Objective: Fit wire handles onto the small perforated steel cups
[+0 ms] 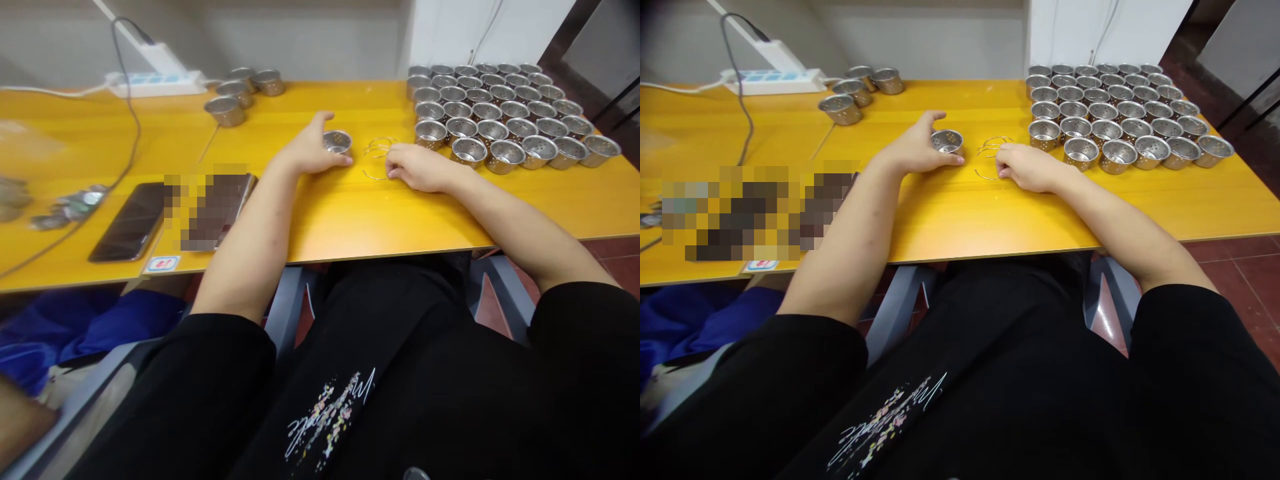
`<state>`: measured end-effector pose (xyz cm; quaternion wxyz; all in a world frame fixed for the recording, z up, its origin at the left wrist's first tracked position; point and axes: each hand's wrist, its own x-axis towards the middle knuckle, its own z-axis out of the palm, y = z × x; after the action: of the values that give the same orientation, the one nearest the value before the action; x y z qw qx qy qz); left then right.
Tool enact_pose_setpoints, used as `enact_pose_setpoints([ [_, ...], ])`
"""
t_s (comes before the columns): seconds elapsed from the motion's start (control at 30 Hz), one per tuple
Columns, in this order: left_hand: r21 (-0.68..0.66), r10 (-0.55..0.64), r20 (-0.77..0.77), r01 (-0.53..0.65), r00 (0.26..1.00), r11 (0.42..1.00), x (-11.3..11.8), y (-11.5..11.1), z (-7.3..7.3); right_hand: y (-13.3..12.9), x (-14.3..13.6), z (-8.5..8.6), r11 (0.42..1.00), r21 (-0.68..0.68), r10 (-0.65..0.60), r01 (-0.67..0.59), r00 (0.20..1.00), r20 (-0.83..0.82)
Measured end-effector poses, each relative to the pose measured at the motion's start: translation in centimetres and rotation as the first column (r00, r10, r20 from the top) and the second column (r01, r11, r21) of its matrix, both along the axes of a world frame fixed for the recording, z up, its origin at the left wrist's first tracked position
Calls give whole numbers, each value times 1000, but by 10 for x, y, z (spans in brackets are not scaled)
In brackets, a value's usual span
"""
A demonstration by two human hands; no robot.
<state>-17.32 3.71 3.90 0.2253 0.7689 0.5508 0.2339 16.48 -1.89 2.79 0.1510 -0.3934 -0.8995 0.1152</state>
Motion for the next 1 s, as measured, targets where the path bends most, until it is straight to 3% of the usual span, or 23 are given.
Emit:
enact_pose_setpoints([
  [0.17, -27, -87, -135, 85, 987, 996, 5, -20, 16, 2, 2, -5, 999, 23, 32, -32, 999, -11],
  [0.37, 147, -154, -169, 179, 974, 973, 26, -49, 33, 4, 14, -7, 1000, -12, 6, -8, 989, -148],
  [0.6, 124, -280, -255, 319, 925, 940, 50, -53, 25, 6, 14, -6, 1000, -20, 7, -10, 988, -151],
  [0.8, 5, -280, -296, 294, 913, 956, 54, -62, 29, 1, 9, -2, 1000, -28, 9, -13, 991, -131],
  [1.0, -9, -273, -269, 281, 924, 960, 59, -62, 28, -3, 11, 5, 994, -93, 42, -54, 991, -125],
])
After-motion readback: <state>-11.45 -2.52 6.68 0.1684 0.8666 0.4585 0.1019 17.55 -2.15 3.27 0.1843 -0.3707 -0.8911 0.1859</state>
